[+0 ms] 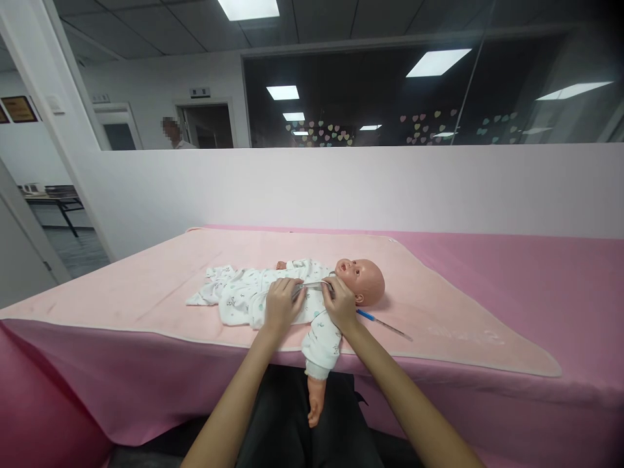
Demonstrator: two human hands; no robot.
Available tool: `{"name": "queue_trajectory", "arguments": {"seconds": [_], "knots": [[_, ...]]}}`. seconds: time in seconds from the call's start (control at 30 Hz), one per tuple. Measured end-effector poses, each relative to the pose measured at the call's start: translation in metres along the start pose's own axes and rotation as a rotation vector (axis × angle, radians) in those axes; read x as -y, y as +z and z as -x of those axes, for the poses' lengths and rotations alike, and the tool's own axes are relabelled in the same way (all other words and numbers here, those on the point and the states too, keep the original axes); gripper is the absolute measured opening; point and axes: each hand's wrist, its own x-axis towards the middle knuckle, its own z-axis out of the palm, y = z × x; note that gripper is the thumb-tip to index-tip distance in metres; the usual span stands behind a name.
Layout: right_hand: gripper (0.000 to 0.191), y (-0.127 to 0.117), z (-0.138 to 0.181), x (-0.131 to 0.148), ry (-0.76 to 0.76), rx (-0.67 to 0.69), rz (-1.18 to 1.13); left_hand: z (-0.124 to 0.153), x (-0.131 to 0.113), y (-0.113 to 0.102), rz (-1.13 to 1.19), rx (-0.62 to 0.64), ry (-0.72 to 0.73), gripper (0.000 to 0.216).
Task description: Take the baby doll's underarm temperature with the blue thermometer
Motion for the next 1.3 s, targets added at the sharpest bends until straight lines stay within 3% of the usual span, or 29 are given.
{"name": "queue_trajectory", "arguments": {"seconds": [0.4,1.07,1.3], "knots": [[0.017,0.0,0.0,0.0,0.007,-0.006,-0.016,0.0,0.0,-0.002,0.017,0.045,-0.019,0.02],[0.019,0.0,0.0,0.0,-0.006,-0.015,-0.013,0.001,0.001,0.002,-0.001,-0.006,-0.017,0.01],[0.02,0.001,0.002,-0.004,-0.001,-0.057,-0.035,0.003,0.018,-0.007,-0.001,-0.128,-0.168,0.014]]}}
